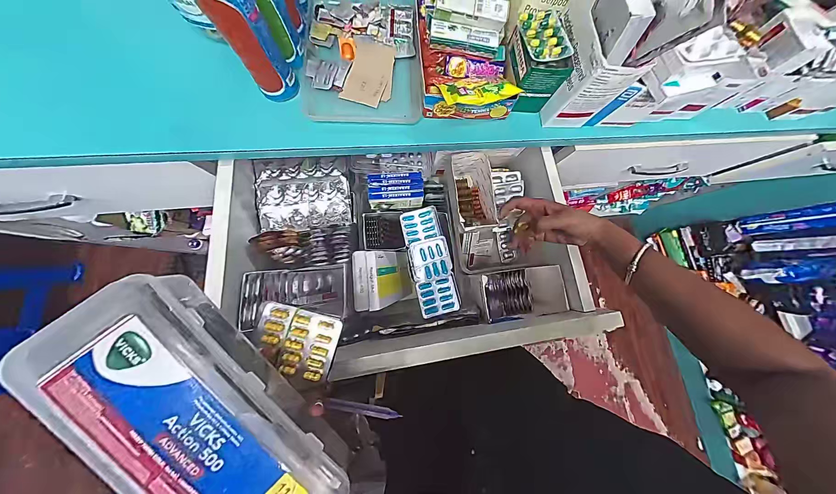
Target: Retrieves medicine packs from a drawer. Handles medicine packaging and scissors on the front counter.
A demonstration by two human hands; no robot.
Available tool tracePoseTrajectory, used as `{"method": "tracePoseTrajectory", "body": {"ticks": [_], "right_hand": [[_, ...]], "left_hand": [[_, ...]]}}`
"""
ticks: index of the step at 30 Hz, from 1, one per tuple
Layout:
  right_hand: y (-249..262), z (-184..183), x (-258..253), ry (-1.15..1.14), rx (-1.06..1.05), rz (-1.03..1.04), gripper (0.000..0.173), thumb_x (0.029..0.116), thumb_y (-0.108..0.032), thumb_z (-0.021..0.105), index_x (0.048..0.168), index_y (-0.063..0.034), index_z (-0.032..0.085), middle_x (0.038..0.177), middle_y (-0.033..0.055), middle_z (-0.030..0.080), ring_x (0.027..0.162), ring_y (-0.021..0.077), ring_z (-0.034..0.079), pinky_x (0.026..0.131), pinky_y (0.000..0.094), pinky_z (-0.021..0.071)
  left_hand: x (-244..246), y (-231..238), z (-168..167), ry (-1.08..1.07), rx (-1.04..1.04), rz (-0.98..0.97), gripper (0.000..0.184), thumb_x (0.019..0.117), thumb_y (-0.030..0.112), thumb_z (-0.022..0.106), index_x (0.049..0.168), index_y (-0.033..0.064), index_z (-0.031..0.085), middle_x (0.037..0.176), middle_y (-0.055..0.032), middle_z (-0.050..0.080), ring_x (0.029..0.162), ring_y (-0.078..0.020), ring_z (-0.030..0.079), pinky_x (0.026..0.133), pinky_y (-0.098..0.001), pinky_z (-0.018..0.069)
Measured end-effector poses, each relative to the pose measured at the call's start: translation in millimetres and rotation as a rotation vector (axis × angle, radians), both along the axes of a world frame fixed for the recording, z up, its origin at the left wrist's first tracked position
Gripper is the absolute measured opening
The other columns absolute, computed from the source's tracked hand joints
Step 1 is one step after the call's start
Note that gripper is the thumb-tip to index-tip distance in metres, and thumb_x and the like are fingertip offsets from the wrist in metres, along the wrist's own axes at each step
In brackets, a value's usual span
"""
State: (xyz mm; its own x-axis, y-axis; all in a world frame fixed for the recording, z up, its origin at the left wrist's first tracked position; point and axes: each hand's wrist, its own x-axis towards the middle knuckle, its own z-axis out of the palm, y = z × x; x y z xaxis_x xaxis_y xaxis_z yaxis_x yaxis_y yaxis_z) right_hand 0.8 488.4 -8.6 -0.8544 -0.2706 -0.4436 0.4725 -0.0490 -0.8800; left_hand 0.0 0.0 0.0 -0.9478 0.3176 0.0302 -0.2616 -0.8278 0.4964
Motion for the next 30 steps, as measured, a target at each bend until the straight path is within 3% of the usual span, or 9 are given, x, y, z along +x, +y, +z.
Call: {"method": "tracePoseTrajectory", "body": {"ticks": [1,3,6,9,12,14,19,23,30], "right_hand": [[3,0,6,0.011,-0.023,-0.020,0.040,0.0936,-0.018,0.046,0.132,-0.0190,0.057,0.093,0.0031,0.076,0.079,0.0131,0.073,0.077,0.0292,0.0608],[3,2,22,0.032,-0.097,-0.176,0.032,0.0944,-0.017,0.048,0.121,-0.0195,0.065,0.096,0.0053,0.077,0.083,0.0143,0.074,0.078,0.0287,0.0611],[0,-3,38,0.019,-0.243,-0.342,0.028,0.0891,-0.037,0.063,0.109,-0.0231,0.075,0.097,0.0010,0.074,0.077,0.0063,0.069,0.064,0.0188,0.0550],[-8,-7,25,-0.013,0.216,-0.275,0.024,0.0973,-0.035,0.054,0.087,-0.0181,0.066,0.070,-0.0070,0.060,0.052,-0.0006,0.049,0.045,0.0158,0.0383],[-26,-19,-4,-0.046,0.966,0.359,0.028,0.1005,-0.027,0.064,0.098,-0.0002,0.072,0.086,0.0156,0.069,0.082,0.0297,0.067,0.078,0.0524,0.0529],[-41,-37,-17,-0.172,1.154,0.742,0.031,0.1032,-0.026,0.058,0.113,-0.0003,0.070,0.111,0.0234,0.069,0.109,0.0435,0.065,0.091,0.0677,0.0477],[-56,-66,-32,-0.283,1.357,0.953,0.029,0.1033,-0.020,0.054,0.116,0.0029,0.067,0.117,0.0263,0.066,0.111,0.0471,0.063,0.088,0.0679,0.0485],[-69,-71,-31,-0.338,1.494,0.975,0.024,0.1021,-0.011,0.053,0.114,0.0057,0.065,0.113,0.0262,0.066,0.103,0.0451,0.066,0.079,0.0615,0.0536],[-67,-71,-30,-0.270,1.482,1.134,0.024,0.1004,0.002,0.049,0.117,0.0099,0.065,0.120,0.0272,0.065,0.112,0.0449,0.063,0.091,0.0597,0.0516]], "left_hand": [[7,-4,1,-0.065,-0.035,0.048,0.051,0.0836,0.042,0.073,0.126,0.0141,0.072,0.123,-0.0084,0.072,0.118,-0.0238,0.067,0.100,-0.0438,0.0544],[18,-17,-13,-0.172,-0.090,0.150,0.050,0.0813,0.046,0.074,0.121,0.0156,0.075,0.117,-0.0071,0.074,0.113,-0.0228,0.070,0.097,-0.0440,0.0565],[21,-67,-89,0.133,-0.025,0.016,0.064,0.0890,0.049,0.066,0.141,0.0123,0.060,0.137,-0.0098,0.064,0.129,-0.0275,0.060,0.106,-0.0515,0.0496],[15,-61,-83,0.176,0.027,0.008,0.064,0.0879,0.047,0.067,0.139,0.0098,0.062,0.136,-0.0127,0.065,0.127,-0.0308,0.061,0.105,-0.0528,0.0504],[10,-61,-78,0.214,0.039,0.010,0.065,0.0881,0.048,0.067,0.140,0.0097,0.061,0.136,-0.0120,0.064,0.129,-0.0303,0.059,0.107,-0.0542,0.0483],[12,-58,-72,0.166,0.061,0.019,0.065,0.0843,0.047,0.071,0.137,0.0091,0.063,0.134,-0.0119,0.065,0.127,-0.0286,0.060,0.107,-0.0506,0.0488],[22,-73,-76,0.245,0.000,0.064,0.061,0.0928,0.047,0.062,0.140,0.0089,0.061,0.136,-0.0126,0.064,0.129,-0.0301,0.060,0.106,-0.0539,0.0494],[31,-87,-90,0.184,0.033,-0.007,0.073,0.0857,0.051,0.068,0.143,0.0079,0.057,0.140,-0.0159,0.061,0.131,-0.0335,0.057,0.107,-0.0536,0.0478],[28,-81,-83,0.183,-0.042,0.017,0.073,0.0839,0.056,0.067,0.141,0.0115,0.060,0.138,-0.0125,0.063,0.128,-0.0299,0.060,0.105,-0.0506,0.0503]]}}
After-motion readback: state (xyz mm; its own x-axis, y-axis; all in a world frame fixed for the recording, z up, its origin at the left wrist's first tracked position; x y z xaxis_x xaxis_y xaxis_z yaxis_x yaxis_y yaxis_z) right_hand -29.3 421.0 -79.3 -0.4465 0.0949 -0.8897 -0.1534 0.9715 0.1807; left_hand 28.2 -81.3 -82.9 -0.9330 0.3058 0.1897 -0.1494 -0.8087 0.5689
